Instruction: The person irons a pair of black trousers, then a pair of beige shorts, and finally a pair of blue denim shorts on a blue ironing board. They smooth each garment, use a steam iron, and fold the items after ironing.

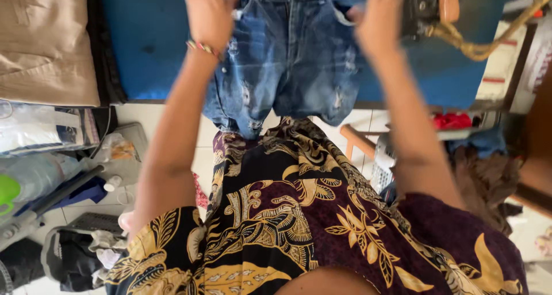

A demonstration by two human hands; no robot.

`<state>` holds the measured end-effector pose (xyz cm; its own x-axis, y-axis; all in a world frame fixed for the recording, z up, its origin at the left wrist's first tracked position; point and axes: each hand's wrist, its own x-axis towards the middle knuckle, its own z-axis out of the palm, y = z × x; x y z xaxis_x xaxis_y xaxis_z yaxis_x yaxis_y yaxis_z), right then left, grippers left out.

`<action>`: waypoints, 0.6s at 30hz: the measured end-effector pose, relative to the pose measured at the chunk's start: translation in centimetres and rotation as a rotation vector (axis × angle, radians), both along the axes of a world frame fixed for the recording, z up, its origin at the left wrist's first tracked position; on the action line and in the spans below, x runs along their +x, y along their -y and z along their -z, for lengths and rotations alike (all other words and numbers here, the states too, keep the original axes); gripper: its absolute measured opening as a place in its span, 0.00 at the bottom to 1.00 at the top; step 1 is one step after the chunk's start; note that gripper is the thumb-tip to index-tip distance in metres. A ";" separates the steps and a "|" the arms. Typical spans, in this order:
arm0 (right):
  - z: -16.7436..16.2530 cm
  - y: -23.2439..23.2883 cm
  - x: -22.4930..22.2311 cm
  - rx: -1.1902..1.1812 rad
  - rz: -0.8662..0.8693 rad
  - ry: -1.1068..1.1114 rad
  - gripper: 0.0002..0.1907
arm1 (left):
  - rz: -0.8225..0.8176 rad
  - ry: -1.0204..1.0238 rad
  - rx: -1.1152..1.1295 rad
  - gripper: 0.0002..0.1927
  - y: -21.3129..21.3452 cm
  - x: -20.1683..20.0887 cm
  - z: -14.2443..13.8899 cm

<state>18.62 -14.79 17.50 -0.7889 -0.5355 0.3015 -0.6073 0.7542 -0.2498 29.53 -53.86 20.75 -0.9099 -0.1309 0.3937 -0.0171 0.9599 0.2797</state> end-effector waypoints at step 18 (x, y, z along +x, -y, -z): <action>-0.9 5.6 -4.7 -0.115 -0.120 1.011 0.20 | 0.039 0.625 -0.007 0.08 0.7 -2.4 6.1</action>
